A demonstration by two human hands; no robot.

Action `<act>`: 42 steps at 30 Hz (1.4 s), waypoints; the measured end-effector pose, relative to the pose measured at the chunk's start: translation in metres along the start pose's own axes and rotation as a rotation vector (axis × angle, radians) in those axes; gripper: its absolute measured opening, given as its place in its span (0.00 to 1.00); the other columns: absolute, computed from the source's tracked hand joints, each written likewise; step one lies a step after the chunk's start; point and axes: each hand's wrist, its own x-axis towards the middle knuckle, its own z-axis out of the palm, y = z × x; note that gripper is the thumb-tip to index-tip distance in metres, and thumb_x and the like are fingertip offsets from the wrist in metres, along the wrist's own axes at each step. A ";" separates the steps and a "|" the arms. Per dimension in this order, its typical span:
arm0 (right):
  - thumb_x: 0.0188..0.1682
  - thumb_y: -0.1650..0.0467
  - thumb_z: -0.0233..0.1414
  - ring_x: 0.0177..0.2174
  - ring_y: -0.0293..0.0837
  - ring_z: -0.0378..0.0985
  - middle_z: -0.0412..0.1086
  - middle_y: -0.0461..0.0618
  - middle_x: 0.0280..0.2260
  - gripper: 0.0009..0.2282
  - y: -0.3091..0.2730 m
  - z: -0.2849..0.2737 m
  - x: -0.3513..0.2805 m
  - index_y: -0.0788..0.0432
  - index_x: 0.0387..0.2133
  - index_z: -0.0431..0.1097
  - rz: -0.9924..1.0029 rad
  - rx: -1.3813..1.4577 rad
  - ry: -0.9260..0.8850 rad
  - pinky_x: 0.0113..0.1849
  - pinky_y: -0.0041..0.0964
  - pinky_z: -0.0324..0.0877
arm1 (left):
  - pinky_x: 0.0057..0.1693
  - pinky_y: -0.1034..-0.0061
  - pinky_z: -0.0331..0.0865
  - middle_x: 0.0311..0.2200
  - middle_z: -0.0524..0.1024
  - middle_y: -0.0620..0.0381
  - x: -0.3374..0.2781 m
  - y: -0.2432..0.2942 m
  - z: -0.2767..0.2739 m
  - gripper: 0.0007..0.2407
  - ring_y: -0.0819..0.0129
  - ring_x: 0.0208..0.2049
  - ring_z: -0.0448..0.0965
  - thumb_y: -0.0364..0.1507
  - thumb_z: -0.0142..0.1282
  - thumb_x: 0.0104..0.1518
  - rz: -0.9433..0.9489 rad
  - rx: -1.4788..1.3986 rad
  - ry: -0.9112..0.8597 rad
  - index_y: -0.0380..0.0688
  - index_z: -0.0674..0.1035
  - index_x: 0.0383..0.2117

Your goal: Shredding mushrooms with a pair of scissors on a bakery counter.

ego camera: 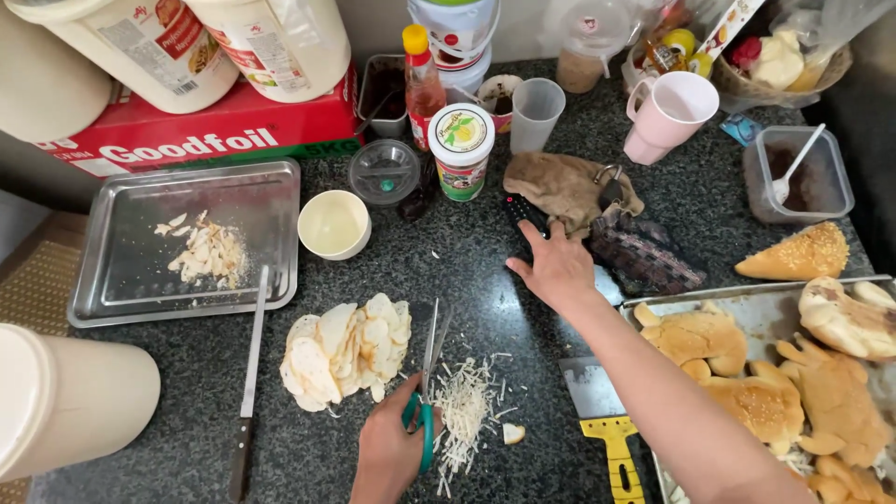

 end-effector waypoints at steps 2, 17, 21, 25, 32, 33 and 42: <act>0.49 0.53 0.54 0.37 0.65 0.77 0.66 0.63 0.48 0.27 0.001 -0.004 -0.003 0.40 0.62 0.59 -0.012 -0.007 0.004 0.39 0.55 0.76 | 0.38 0.75 0.75 0.26 0.82 0.63 0.000 -0.001 -0.001 0.23 0.70 0.27 0.80 0.39 0.63 0.47 0.016 0.000 0.002 0.58 0.80 0.53; 0.50 0.57 0.52 0.46 0.64 0.74 0.62 0.64 0.56 0.33 0.004 -0.025 -0.023 0.52 0.68 0.49 0.008 0.253 0.060 0.46 0.57 0.71 | 0.41 0.73 0.78 0.33 0.86 0.60 -0.010 -0.034 -0.014 0.25 0.63 0.31 0.85 0.38 0.65 0.44 0.042 -0.047 0.067 0.61 0.78 0.55; 0.51 0.64 0.54 0.47 0.57 0.72 0.66 0.61 0.51 0.25 -0.010 -0.046 -0.079 0.60 0.61 0.59 0.033 0.391 0.186 0.47 0.54 0.72 | 0.43 0.72 0.76 0.35 0.86 0.61 -0.024 -0.044 -0.025 0.24 0.61 0.33 0.85 0.40 0.64 0.46 -0.010 -0.050 0.036 0.59 0.78 0.54; 0.52 0.63 0.52 0.35 0.42 0.79 0.75 0.50 0.48 0.17 -0.006 -0.003 -0.146 0.56 0.53 0.70 0.004 0.481 -0.109 0.39 0.35 0.79 | 0.42 0.69 0.76 0.33 0.86 0.60 -0.030 -0.071 -0.015 0.25 0.57 0.32 0.84 0.42 0.64 0.45 0.080 -0.033 0.058 0.62 0.78 0.54; 0.48 0.62 0.55 0.36 0.47 0.79 0.69 0.44 0.50 0.19 -0.023 0.057 -0.250 0.49 0.53 0.69 0.036 0.419 -0.064 0.43 0.41 0.75 | 0.46 0.70 0.76 0.39 0.86 0.61 -0.065 -0.071 -0.040 0.25 0.59 0.38 0.85 0.43 0.62 0.46 0.140 -0.013 0.002 0.60 0.78 0.55; 0.45 0.64 0.56 0.42 0.52 0.77 0.70 0.45 0.47 0.18 -0.023 0.070 -0.259 0.50 0.50 0.71 -0.011 0.472 0.083 0.44 0.42 0.74 | 0.45 0.69 0.76 0.38 0.85 0.60 -0.069 -0.072 -0.041 0.25 0.57 0.37 0.84 0.43 0.61 0.46 0.152 -0.001 -0.016 0.60 0.77 0.55; 0.41 0.71 0.58 0.38 0.58 0.76 0.68 0.51 0.45 0.09 -0.043 0.104 -0.267 0.54 0.37 0.74 0.077 0.456 0.301 0.42 0.50 0.74 | 0.45 0.71 0.76 0.36 0.86 0.62 -0.086 -0.097 -0.028 0.25 0.60 0.35 0.84 0.44 0.62 0.46 0.189 -0.008 -0.104 0.61 0.78 0.55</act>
